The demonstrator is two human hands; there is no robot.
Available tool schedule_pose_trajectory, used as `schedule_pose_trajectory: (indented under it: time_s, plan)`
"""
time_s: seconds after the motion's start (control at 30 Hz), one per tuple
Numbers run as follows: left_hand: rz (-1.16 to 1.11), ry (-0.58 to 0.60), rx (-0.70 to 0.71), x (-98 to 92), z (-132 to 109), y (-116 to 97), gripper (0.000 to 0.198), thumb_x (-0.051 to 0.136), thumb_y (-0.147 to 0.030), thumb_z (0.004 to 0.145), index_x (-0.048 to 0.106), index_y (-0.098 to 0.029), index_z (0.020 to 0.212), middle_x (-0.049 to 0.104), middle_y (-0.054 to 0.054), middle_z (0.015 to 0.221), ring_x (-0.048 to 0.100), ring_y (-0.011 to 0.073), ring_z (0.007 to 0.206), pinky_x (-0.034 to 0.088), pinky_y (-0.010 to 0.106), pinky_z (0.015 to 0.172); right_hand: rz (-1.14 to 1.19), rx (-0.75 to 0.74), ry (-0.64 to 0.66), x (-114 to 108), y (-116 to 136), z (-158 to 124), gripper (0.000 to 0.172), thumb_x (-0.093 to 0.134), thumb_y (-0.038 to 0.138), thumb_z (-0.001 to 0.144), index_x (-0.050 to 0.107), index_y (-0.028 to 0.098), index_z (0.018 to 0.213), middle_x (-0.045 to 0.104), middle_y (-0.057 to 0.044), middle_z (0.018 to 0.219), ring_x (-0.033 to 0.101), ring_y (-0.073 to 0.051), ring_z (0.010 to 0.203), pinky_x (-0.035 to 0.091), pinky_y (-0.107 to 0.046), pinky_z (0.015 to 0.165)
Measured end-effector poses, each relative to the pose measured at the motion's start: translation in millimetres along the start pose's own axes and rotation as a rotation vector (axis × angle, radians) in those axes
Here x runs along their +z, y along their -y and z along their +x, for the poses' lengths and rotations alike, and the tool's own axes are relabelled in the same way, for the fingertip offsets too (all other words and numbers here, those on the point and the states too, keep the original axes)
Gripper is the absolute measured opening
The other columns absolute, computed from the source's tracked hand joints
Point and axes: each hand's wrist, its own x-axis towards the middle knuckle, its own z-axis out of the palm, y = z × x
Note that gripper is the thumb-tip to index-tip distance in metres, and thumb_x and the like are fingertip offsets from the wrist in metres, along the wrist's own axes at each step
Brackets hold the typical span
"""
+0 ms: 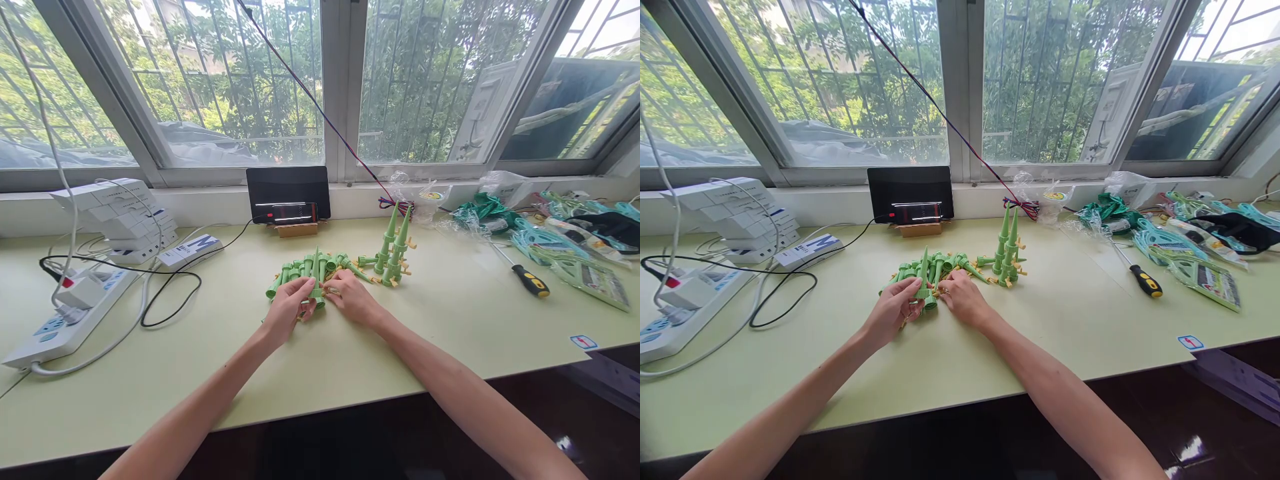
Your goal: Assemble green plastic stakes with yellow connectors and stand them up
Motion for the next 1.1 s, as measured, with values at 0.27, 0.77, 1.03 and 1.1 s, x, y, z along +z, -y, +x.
schedule_pose_trajectory:
  time_s: [0.27, 0.77, 1.03, 1.1]
  plan:
    - [0.014, -0.005, -0.007, 1.3, -0.2, -1.6, 0.034, 0.066, -0.048, 0.083, 0.07, -0.015, 0.089, 0.054, 0.003, 0.078, 0.044, 0.0065, 0.051, 0.027, 0.019, 0.04, 0.024, 0.015, -0.002, 0.6, -0.3, 0.2, 0.011, 0.067, 0.014, 0.086, 0.072, 0.017, 0.096, 0.057, -0.008, 0.098, 0.05, -0.02, 0.095, 0.045, -0.032, 0.085]
    - [0.015, -0.013, -0.003, 1.4, -0.5, -1.2, 0.035, 0.067, -0.048, 0.082, 0.07, -0.015, 0.089, 0.057, 0.004, 0.079, 0.044, 0.0069, 0.051, 0.029, 0.02, 0.041, -0.044, 0.012, 0.021, 5.8, -4.5, 2.7, 0.01, 0.061, 0.007, 0.087, 0.065, 0.016, 0.083, 0.056, -0.007, 0.091, 0.045, -0.02, 0.089, 0.042, -0.03, 0.08]
    - [0.028, -0.004, -0.007, 1.3, -1.3, -1.9, 0.034, 0.065, -0.048, 0.083, 0.07, -0.015, 0.09, 0.057, 0.004, 0.083, 0.044, 0.0071, 0.052, 0.029, 0.02, 0.042, -0.035, 0.01, -0.005, 5.6, -3.4, 1.5, 0.008, 0.06, 0.009, 0.088, 0.063, 0.016, 0.088, 0.054, -0.008, 0.093, 0.047, -0.021, 0.091, 0.044, -0.031, 0.081]
    - [0.031, 0.0, -0.004, 1.3, -1.5, -2.1, 0.033, 0.065, -0.048, 0.084, 0.069, -0.015, 0.09, 0.056, 0.004, 0.084, 0.044, 0.0069, 0.052, 0.029, 0.02, 0.042, -0.03, 0.009, -0.016, 5.4, -3.8, 1.3, 0.008, 0.061, 0.009, 0.088, 0.063, 0.016, 0.091, 0.054, -0.008, 0.094, 0.047, -0.021, 0.093, 0.044, -0.031, 0.083]
